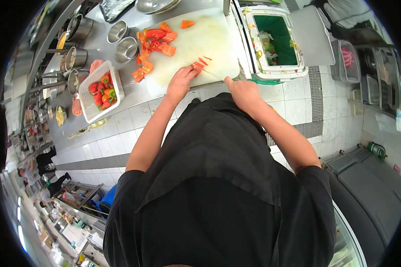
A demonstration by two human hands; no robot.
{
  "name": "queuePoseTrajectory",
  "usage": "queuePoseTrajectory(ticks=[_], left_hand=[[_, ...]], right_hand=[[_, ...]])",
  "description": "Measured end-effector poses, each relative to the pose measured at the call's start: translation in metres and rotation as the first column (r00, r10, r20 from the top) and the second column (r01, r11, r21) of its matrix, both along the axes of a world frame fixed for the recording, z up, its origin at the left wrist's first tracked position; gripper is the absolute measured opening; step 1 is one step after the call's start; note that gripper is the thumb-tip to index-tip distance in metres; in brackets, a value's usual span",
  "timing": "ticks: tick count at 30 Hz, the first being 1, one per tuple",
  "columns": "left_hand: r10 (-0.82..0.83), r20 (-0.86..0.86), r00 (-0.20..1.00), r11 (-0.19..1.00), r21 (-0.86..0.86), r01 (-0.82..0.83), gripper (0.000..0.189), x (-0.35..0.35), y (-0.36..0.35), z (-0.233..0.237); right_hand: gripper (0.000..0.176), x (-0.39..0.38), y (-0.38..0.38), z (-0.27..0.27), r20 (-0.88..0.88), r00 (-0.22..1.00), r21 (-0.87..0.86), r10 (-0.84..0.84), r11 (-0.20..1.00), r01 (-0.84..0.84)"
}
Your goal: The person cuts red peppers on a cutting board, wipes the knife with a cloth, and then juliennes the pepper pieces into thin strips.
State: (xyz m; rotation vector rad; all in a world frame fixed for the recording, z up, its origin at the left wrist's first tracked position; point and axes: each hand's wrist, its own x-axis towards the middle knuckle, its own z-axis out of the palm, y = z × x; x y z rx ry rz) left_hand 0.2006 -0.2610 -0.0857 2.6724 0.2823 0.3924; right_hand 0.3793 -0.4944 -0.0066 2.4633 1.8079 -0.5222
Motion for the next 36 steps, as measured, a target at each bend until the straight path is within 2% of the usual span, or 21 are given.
queuePoseTrajectory(ticks=[3, 4, 6, 7, 10, 15, 16, 18, 22, 24, 28, 31, 34, 36], left_hand=[[-0.02, -0.032, 0.999, 0.999, -0.031, 0.019, 0.049, 0.003, 0.0, 0.009], [-0.031, -0.035, 0.999, 0.998, -0.06, 0.029, 0.048, 0.004, 0.001, 0.014], [-0.026, -0.022, 0.999, 0.998, -0.05, 0.025, 0.047, 0.001, 0.0, 0.012], [-0.024, 0.002, 1.0, 0.999, -0.036, 0.024, 0.046, 0.003, 0.001, 0.01], [-0.017, 0.024, 1.0, 0.999, -0.036, 0.018, 0.044, 0.003, -0.001, 0.012], [-0.014, -0.023, 1.0, 1.0, -0.009, 0.014, 0.045, 0.001, 0.0, 0.006], [-0.017, -0.01, 1.0, 1.0, -0.019, 0.017, 0.045, 0.003, 0.001, 0.008], [-0.029, 0.016, 0.999, 0.999, -0.023, 0.029, 0.045, 0.002, -0.001, 0.008], [-0.023, 0.038, 0.999, 0.999, -0.025, 0.024, 0.044, 0.003, 0.0, 0.007], [-0.018, 0.042, 0.999, 1.0, -0.017, 0.019, 0.044, 0.005, 0.002, 0.004], [-0.016, 0.041, 0.999, 0.999, -0.027, 0.017, 0.044, 0.001, 0.001, 0.007], [-0.023, 0.035, 0.999, 0.999, 0.035, 0.022, 0.043, 0.0, 0.003, 0.009], [-0.052, 0.077, 0.996, 0.997, 0.064, 0.047, 0.041, 0.0, 0.006, 0.006], [-0.053, 0.095, 0.994, 0.998, 0.037, 0.05, 0.04, 0.0, 0.009, 0.003]], right_hand=[[0.027, -0.007, -0.003, 0.017, 0.084, 0.996, -0.053, 0.026, 0.998, -0.021], [0.027, -0.004, -0.002, 0.0, 0.084, 0.996, -0.051, 0.029, 0.998, -0.024], [0.024, -0.003, 0.003, -0.04, -0.03, 0.999, 0.143, 0.013, 0.99, -0.008], [0.024, -0.001, 0.006, -0.048, -0.029, 1.0, 0.148, 0.013, 0.989, -0.009], [0.023, -0.005, 0.02, -0.043, -0.018, 1.0, 0.12, 0.001, 0.993, 0.001], [0.025, -0.006, 0.013, -0.009, -0.004, 1.0, -0.038, 0.001, 0.999, -0.001], [0.025, -0.005, 0.015, -0.02, -0.004, 1.0, -0.039, 0.002, 0.999, -0.002], [0.024, -0.008, 0.018, -0.042, -0.062, 0.998, 0.108, 0.001, 0.994, 0.006], [0.025, -0.009, 0.03, -0.019, -0.014, 1.0, 0.003, 0.007, 1.0, -0.007], [0.03, -0.008, 0.028, -0.004, -0.041, 0.999, -0.022, 0.001, 1.0, -0.002], [0.032, -0.013, 0.02, -0.035, -0.086, 0.995, -0.049, -0.047, 0.998, 0.043], [0.033, -0.009, 0.029, -0.053, -0.12, 0.992, 0.042, -0.047, 0.998, 0.052], [0.034, 0.002, 0.033, -0.052, -0.148, 0.986, -0.019, -0.075, 0.997, 0.073], [0.035, 0.016, 0.031, -0.053, -0.376, 0.925, -0.006, -0.056, 0.998, 0.058]])
